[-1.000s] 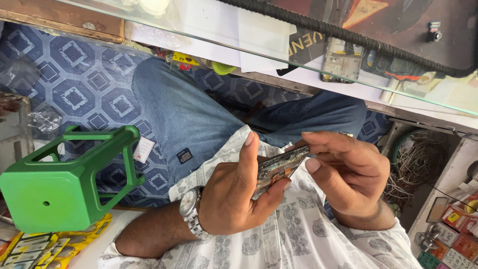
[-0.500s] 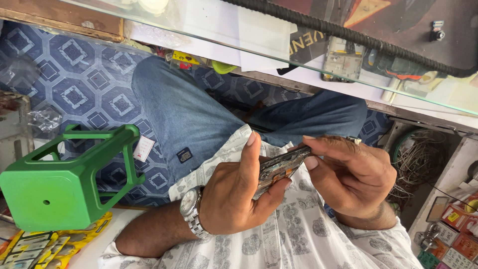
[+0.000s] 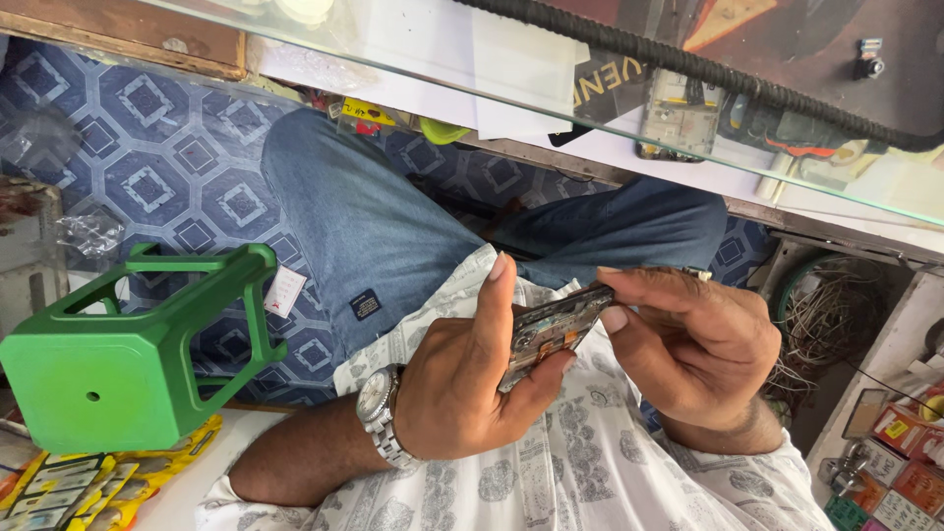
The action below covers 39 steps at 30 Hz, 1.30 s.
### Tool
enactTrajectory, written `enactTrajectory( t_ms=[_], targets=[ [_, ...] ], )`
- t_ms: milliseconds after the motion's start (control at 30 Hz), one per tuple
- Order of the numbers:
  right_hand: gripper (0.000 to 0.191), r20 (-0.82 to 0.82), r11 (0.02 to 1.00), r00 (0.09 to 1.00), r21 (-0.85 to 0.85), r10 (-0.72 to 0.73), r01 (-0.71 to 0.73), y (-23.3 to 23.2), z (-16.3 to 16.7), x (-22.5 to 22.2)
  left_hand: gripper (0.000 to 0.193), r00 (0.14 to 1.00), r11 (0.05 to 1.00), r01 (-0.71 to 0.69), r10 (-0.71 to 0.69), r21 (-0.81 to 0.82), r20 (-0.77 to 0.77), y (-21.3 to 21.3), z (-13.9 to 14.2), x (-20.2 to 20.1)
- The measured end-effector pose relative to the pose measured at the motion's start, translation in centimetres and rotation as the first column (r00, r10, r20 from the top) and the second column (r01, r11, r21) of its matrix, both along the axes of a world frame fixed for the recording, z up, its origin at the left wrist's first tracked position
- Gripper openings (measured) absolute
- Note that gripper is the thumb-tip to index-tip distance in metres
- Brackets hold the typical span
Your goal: The person sits on the floor holding an opened Samsung smartphone and works on its battery, peeling and pressing the orange adhesive strips and repositioning the battery in the frame. They then fit the back cover onto the phone and press it closed.
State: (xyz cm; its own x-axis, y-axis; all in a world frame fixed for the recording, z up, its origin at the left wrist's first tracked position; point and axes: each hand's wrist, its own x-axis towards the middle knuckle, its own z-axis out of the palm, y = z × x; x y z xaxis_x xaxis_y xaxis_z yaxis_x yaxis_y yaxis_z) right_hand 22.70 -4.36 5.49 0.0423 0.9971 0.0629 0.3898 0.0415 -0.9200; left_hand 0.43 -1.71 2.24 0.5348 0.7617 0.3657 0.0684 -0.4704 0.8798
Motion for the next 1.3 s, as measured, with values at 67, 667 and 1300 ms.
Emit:
enactTrajectory(
  t_ms=[67, 667, 1300],
  targets=[
    [0.025, 0.028, 1.0, 1.0, 0.003, 0.0, 0.0, 0.0, -0.2, 0.0, 0.091, 1.0, 0.995, 0.025, -0.025, -0.096, -0.007, -0.1, -0.1, 0.0],
    [0.01, -0.633, 0.903, 0.774, -0.329, 0.006, -0.275, -0.7, -5.8, 0.5, 0.094, 0.98, 0.815, 0.138, -0.029, -0.563, 0.199, 0.6, -0.2, -0.8],
    [0.03, -0.679, 0.877, 0.734, -0.342, 0.019, -0.339, -0.7, -4.6, -0.8, 0.044, 0.936, 0.71, 0.252, -0.006, -0.658, 0.352, 0.3, -1.4, -2.1]
  ],
)
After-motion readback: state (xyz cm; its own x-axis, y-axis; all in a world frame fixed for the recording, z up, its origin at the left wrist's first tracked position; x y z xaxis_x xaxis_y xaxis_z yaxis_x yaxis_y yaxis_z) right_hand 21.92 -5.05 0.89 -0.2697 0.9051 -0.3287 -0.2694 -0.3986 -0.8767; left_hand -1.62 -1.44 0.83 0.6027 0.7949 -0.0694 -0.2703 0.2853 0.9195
